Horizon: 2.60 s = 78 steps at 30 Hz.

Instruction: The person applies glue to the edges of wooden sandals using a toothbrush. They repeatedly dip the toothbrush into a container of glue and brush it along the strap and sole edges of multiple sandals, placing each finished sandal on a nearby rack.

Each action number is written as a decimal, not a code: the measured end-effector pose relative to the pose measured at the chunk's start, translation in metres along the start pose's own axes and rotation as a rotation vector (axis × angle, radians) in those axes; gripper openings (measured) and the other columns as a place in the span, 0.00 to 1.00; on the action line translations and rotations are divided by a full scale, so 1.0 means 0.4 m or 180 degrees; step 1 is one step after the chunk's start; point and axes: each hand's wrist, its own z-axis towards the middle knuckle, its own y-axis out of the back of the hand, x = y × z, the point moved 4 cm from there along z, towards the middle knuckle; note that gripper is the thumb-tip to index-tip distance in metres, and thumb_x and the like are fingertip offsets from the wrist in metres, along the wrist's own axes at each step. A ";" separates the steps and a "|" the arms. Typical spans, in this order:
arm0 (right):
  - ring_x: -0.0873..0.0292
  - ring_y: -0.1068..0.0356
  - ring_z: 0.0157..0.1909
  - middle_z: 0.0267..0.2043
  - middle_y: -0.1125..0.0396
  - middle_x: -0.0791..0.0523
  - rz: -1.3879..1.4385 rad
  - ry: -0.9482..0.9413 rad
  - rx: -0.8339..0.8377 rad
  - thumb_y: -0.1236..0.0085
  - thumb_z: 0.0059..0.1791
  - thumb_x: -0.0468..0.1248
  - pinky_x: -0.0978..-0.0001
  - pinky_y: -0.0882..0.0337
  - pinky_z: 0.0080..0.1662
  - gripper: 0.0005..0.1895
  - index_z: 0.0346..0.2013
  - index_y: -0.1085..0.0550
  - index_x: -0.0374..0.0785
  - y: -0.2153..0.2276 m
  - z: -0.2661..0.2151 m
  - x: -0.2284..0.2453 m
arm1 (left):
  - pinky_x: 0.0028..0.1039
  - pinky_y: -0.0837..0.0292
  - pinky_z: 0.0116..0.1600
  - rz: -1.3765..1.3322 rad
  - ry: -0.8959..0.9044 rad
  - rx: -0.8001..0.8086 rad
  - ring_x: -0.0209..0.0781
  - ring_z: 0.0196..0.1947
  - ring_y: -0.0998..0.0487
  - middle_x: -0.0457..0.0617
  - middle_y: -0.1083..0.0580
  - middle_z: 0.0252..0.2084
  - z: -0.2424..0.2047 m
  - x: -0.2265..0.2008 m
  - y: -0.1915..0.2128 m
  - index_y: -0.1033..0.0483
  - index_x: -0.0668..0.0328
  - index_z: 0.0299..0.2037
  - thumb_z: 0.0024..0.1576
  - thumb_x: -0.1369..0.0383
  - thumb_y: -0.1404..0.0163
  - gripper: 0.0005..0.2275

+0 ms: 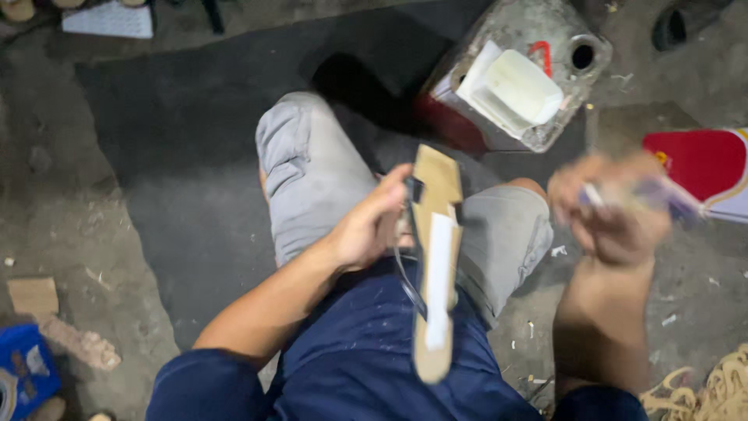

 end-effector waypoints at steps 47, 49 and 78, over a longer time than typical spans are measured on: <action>0.60 0.31 0.32 0.37 0.27 0.50 -0.2709 0.0720 -0.0467 0.40 0.50 0.24 0.75 0.33 0.35 0.06 0.41 0.24 0.28 -0.170 -0.070 -0.046 | 0.24 0.22 0.47 0.0976 -0.0524 -0.0102 0.31 0.50 0.25 0.46 0.28 0.60 -0.046 -0.082 -0.130 0.47 0.52 0.78 0.68 0.61 0.52 0.28; 0.60 0.31 0.33 0.38 0.27 0.50 -0.2796 0.0713 -0.0550 0.40 0.50 0.24 0.75 0.33 0.35 0.05 0.41 0.24 0.28 -0.173 -0.068 -0.048 | 0.24 0.23 0.48 0.0987 -0.0640 -0.0071 0.32 0.49 0.26 0.48 0.28 0.60 -0.047 -0.086 -0.132 0.46 0.53 0.79 0.69 0.62 0.52 0.28; 0.54 0.28 0.39 0.39 0.29 0.49 -0.2411 0.1076 -0.0033 0.39 0.48 0.24 0.68 0.29 0.43 0.07 0.41 0.25 0.30 -0.213 -0.089 -0.052 | 0.37 0.26 0.62 0.0301 -0.0968 -0.0192 0.40 0.60 0.28 0.48 0.32 0.64 -0.067 -0.105 -0.139 0.51 0.53 0.79 0.69 0.65 0.53 0.29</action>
